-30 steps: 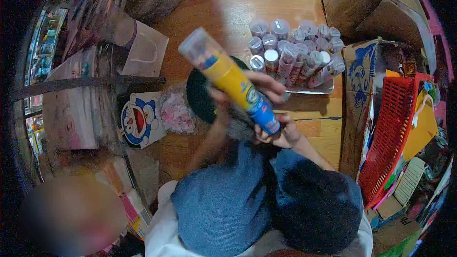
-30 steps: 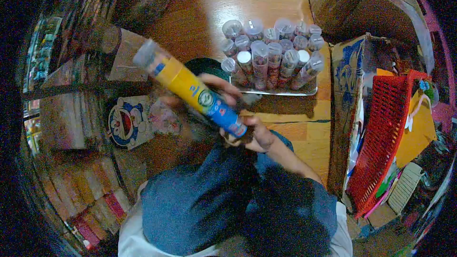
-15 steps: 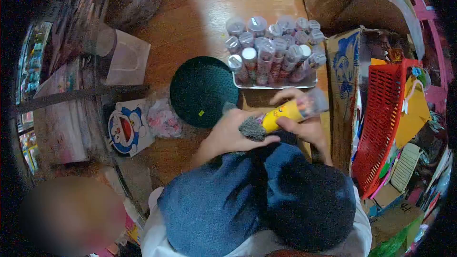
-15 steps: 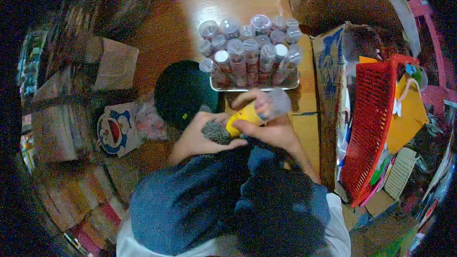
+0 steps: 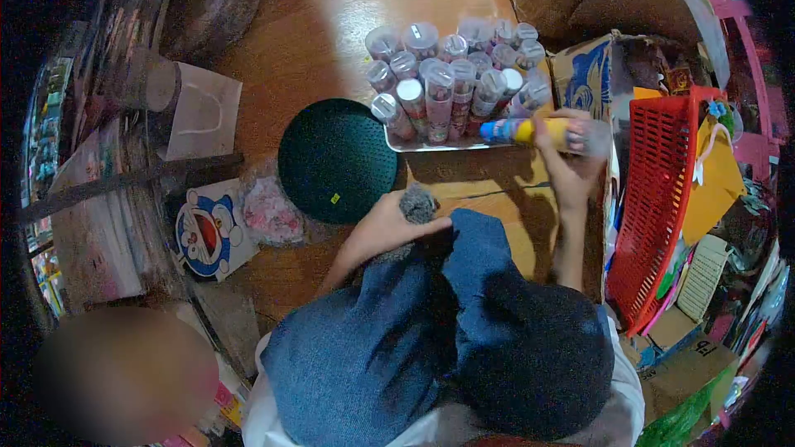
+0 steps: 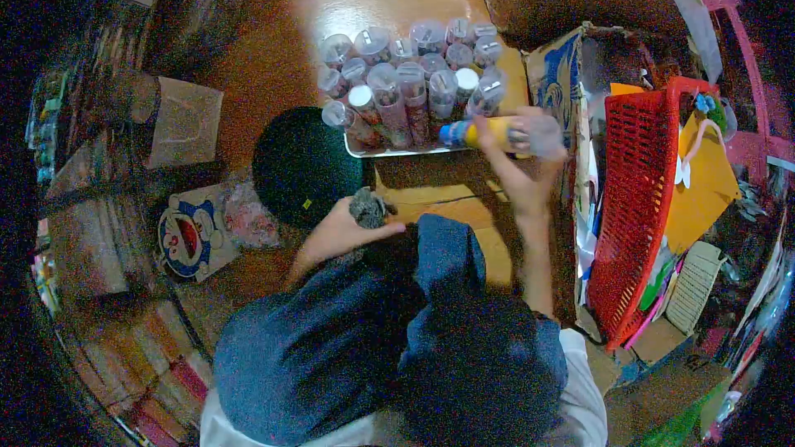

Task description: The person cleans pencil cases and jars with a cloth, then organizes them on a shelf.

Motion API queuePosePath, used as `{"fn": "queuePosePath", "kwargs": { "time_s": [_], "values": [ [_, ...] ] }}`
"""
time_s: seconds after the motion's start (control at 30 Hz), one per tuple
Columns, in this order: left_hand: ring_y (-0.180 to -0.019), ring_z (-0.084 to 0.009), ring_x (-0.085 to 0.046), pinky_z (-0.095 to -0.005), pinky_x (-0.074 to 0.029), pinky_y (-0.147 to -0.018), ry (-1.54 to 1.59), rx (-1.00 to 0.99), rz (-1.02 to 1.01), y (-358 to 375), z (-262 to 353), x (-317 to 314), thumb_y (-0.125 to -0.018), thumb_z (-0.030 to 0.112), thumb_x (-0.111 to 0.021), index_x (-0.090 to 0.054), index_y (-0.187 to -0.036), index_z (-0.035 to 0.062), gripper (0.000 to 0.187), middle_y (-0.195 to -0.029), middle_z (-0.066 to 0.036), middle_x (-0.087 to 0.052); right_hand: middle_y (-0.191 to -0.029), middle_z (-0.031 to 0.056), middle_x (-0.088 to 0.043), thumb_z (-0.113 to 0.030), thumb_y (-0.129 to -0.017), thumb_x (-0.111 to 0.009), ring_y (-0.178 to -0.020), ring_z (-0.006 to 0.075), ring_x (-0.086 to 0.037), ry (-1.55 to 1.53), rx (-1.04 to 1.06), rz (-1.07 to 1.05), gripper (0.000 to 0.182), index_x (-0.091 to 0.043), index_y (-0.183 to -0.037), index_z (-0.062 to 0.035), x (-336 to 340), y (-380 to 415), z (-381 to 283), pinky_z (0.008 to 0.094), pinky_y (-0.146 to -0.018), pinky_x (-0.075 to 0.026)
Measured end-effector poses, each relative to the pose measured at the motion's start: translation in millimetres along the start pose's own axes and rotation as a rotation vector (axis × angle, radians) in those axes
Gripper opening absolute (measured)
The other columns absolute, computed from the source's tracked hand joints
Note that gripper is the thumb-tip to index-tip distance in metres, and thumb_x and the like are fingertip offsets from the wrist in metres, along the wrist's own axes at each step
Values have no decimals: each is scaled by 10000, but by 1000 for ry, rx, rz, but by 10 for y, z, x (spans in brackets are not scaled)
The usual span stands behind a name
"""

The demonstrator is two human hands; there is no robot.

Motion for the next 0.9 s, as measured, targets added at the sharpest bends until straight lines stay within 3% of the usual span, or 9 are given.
{"fn": "queuePosePath", "kwargs": {
  "time_s": [0.13,0.2,0.27,0.37,0.47,0.53,0.67,0.73,0.9],
  "values": [
    [-765,-104,-563,-276,-469,-721,-39,70,36,32,-13,67,-743,305,-773,-597,-917,20,377,-833,-31,-618,-803,93,-633,-182,-677,-820,-661,174,-617,142,55,-54,339,-597,-864,-7,-395,56,-119,284,-609,-486],
    [-767,-101,-561,-271,-467,-722,-7,69,34,43,-30,28,-740,303,-777,-598,-929,18,386,-831,-24,-616,-764,104,-631,-216,-648,-841,-640,223,-626,220,98,102,488,-558,-978,5,-369,65,-185,311,-591,-483],
    [-769,-97,-558,-266,-465,-722,26,64,20,53,-9,-22,-736,301,-780,-600,-942,17,395,-830,-17,-613,-877,128,-615,-221,-646,-843,-737,265,-610,152,-26,122,584,-514,-1072,5,-432,162,63,328,-658,-479],
    [-755,-89,-552,-254,-461,-713,81,66,-17,67,90,-65,-735,296,-782,-602,-952,19,395,-810,-7,-606,-1100,128,-523,-141,-662,-832,-910,195,-567,13,287,345,617,-502,-1159,16,-305,267,65,288,-731,-474],
    [-758,-87,-550,-244,-458,-718,34,43,-14,56,116,-58,-737,287,-780,-605,-971,16,399,-816,-14,-606,-1166,131,-452,-135,-661,-828,-993,237,-526,188,245,198,771,-409,-1293,4,-338,215,92,337,-784,-464],
    [-703,-157,-584,-319,-482,-693,-5,4,71,55,142,12,-731,366,-760,-613,-925,2,437,-790,-106,-634,-1166,143,-484,-117,-677,-808,-977,261,-525,528,399,191,799,-374,-1339,-8,-348,77,-249,374,-836,-447],
    [-691,-157,-577,-322,-483,-689,36,-19,106,55,116,43,-731,354,-763,-603,-910,-2,429,-772,-106,-625,-1195,148,-498,-130,-675,-808,-1009,303,-530,409,356,159,728,-443,-1291,-1,-330,-158,-240,393,-901,-415],
    [-698,-158,-580,-323,-483,-692,33,-63,117,42,115,49,-732,351,-764,-604,-921,-3,432,-778,-111,-626,-1152,139,-554,-168,-622,-835,-1026,303,-520,257,304,4,733,-486,-1251,-27,-415,-216,-75,478,-897,-380],
    [-788,-86,-557,-248,-463,-743,26,36,83,38,55,35,-742,255,-777,-593,-990,19,389,-855,-33,-625,-1121,124,-576,-101,-656,-800,-1024,294,-546,136,365,120,580,-538,-1170,-39,-348,-161,-103,444,-929,-390]
  ]
}}
Point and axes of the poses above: each hand's wrist, its own y-axis away from the middle knuckle, its own x-axis out of the back of the hand, z = x × y, the point moved 8 cm from there along -y, towards the middle knuckle
